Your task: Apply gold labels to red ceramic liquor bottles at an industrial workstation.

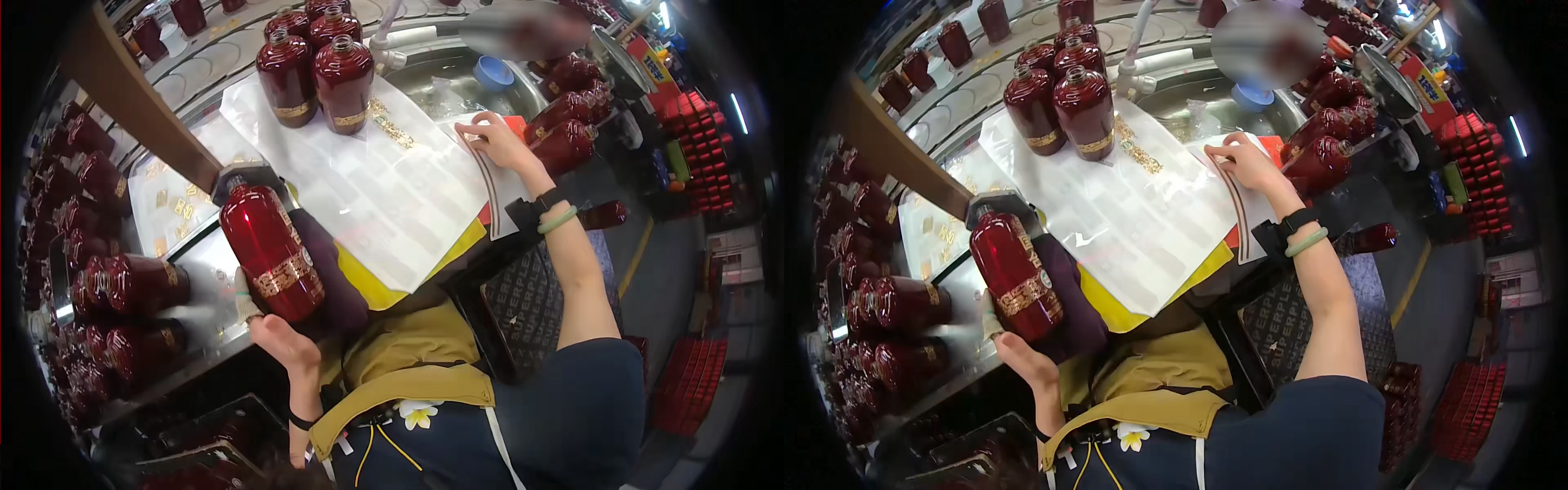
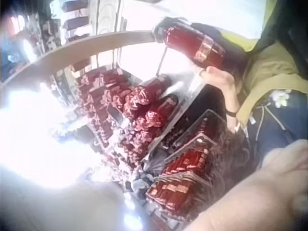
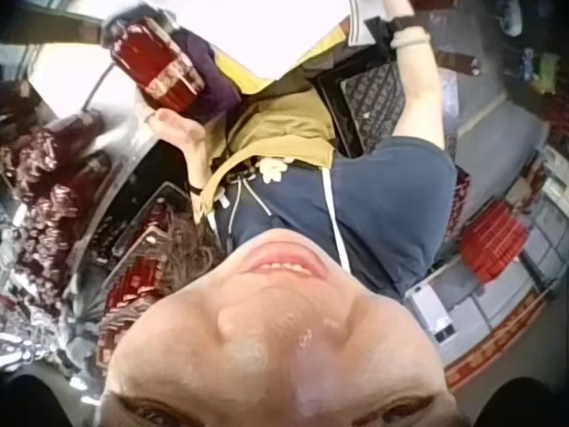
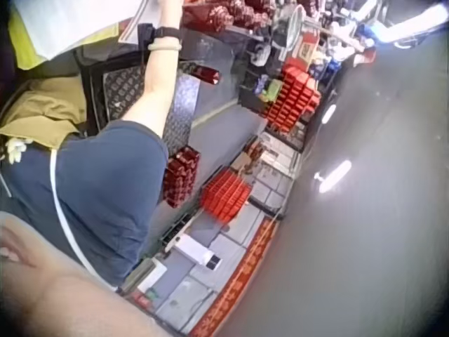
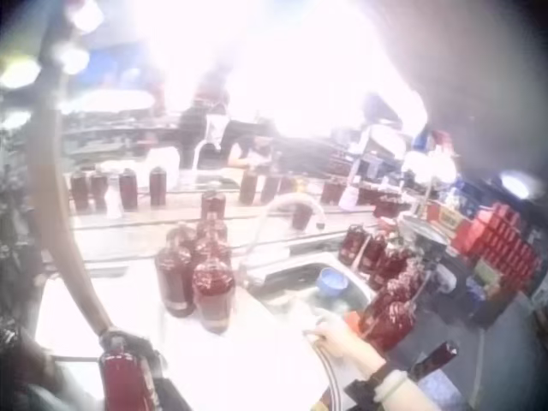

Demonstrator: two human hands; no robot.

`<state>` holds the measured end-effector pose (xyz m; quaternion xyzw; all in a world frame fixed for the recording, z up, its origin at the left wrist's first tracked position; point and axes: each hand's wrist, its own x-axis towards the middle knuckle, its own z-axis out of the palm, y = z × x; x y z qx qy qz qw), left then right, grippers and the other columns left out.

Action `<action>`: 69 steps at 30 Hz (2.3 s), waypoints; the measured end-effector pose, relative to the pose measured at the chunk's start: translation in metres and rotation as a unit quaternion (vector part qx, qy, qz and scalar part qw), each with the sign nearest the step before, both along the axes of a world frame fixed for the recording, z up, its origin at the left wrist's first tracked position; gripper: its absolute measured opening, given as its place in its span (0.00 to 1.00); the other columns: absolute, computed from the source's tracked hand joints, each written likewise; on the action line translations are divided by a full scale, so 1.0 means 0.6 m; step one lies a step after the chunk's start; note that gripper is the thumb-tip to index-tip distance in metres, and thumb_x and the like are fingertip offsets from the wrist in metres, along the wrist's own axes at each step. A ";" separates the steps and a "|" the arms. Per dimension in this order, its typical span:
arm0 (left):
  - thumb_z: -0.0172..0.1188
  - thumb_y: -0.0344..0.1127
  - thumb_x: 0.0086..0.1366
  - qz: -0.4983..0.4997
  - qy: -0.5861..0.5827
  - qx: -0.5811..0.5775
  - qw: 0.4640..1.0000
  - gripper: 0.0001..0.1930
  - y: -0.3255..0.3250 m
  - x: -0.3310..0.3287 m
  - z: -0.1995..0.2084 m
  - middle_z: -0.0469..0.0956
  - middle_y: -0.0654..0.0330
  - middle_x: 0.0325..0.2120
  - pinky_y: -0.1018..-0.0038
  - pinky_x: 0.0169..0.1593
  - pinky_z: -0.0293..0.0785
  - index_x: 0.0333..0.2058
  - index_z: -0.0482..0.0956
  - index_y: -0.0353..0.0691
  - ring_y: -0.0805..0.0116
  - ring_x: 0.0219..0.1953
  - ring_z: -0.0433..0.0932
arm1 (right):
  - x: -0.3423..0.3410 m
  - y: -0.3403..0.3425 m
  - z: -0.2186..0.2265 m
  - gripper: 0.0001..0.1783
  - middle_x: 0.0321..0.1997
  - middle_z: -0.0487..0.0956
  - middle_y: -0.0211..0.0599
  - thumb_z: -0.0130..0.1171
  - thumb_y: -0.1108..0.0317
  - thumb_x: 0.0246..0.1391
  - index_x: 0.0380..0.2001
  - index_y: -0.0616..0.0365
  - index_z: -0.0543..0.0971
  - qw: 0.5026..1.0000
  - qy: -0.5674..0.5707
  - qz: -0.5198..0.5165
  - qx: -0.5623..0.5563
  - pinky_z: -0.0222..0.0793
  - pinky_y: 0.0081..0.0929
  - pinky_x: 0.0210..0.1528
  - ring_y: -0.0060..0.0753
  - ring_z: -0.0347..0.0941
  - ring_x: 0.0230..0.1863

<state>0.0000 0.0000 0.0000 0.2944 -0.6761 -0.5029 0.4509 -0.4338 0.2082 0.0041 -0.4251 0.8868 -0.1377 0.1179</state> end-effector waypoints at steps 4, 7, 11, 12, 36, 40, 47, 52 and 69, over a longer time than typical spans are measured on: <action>0.37 0.68 0.75 0.034 -0.046 -0.026 0.998 0.47 0.010 0.028 0.003 0.70 0.42 0.61 0.62 0.66 0.64 0.67 0.60 0.22 0.55 0.62 0.72 | 0.049 0.018 -0.021 0.15 0.54 0.77 0.47 0.61 0.66 0.63 0.52 0.46 0.85 0.995 0.051 -0.007 -0.081 0.71 0.37 0.57 0.50 0.76 0.52; 0.38 0.64 0.77 -0.010 -0.050 -0.053 0.997 0.44 -0.004 0.010 0.006 0.67 0.45 0.64 0.63 0.70 0.58 0.69 0.58 0.23 0.58 0.68 0.65 | 0.049 0.028 -0.021 0.13 0.49 0.81 0.44 0.62 0.66 0.62 0.47 0.53 0.86 0.985 0.095 -0.030 -0.140 0.72 0.35 0.54 0.49 0.77 0.50; 0.74 0.61 0.55 -0.057 -0.068 -0.134 0.987 0.59 -0.018 0.046 -0.001 0.58 0.41 0.70 0.59 0.72 0.55 0.71 0.53 0.27 0.49 0.71 0.60 | 0.074 0.040 -0.022 0.12 0.47 0.85 0.41 0.59 0.71 0.64 0.46 0.58 0.86 0.970 0.022 -0.120 -0.211 0.74 0.28 0.48 0.31 0.81 0.43; 0.74 0.61 0.55 -0.050 -0.076 -0.131 0.987 0.59 -0.012 0.053 0.004 0.58 0.41 0.70 0.59 0.72 0.55 0.71 0.53 0.27 0.49 0.71 0.60 | 0.080 0.039 -0.022 0.13 0.47 0.85 0.40 0.58 0.71 0.65 0.49 0.58 0.86 0.964 0.011 -0.117 -0.237 0.73 0.25 0.45 0.26 0.79 0.39; 0.64 0.21 0.66 -0.162 0.049 0.314 0.934 0.30 0.082 0.084 0.096 0.84 0.53 0.44 0.78 0.46 0.76 0.65 0.66 0.31 0.73 0.41 0.82 | 0.495 -0.164 0.123 0.34 0.33 0.83 0.33 0.61 0.87 0.41 0.55 0.52 0.84 0.864 -0.175 0.275 -0.384 0.74 0.29 0.37 0.35 0.77 0.34; 0.61 0.26 0.71 -0.146 0.094 0.369 0.913 0.24 0.064 0.091 0.083 0.84 0.50 0.46 0.75 0.45 0.78 0.63 0.68 0.30 0.68 0.43 0.84 | 0.496 -0.157 0.115 0.29 0.33 0.84 0.32 0.65 0.84 0.46 0.55 0.60 0.82 0.860 -0.093 0.339 -0.371 0.72 0.29 0.35 0.32 0.74 0.30; 0.66 0.20 0.65 -0.102 0.106 0.396 0.906 0.26 0.070 0.078 0.084 0.83 0.52 0.43 0.73 0.52 0.81 0.61 0.69 0.29 0.69 0.43 0.83 | 0.503 -0.144 0.095 0.34 0.32 0.81 0.21 0.62 0.72 0.42 0.59 0.52 0.82 0.857 -0.030 0.370 -0.358 0.69 0.26 0.34 0.28 0.71 0.29; 0.65 0.15 0.62 -0.078 0.107 0.378 0.916 0.28 0.075 0.073 0.089 0.80 0.58 0.39 0.74 0.55 0.80 0.61 0.68 0.30 0.72 0.45 0.82 | 0.504 -0.143 0.083 0.32 0.33 0.82 0.25 0.63 0.71 0.41 0.56 0.53 0.82 0.843 -0.015 0.356 -0.403 0.68 0.26 0.32 0.27 0.72 0.29; 0.54 0.35 0.77 -0.154 0.057 0.387 0.907 0.24 0.083 0.101 0.088 0.82 0.49 0.40 0.74 0.42 0.76 0.63 0.61 0.28 0.65 0.38 0.83 | 0.521 -0.132 0.100 0.21 0.33 0.81 0.33 0.64 0.85 0.39 0.39 0.54 0.86 0.889 -0.166 0.237 -0.356 0.74 0.32 0.36 0.37 0.77 0.34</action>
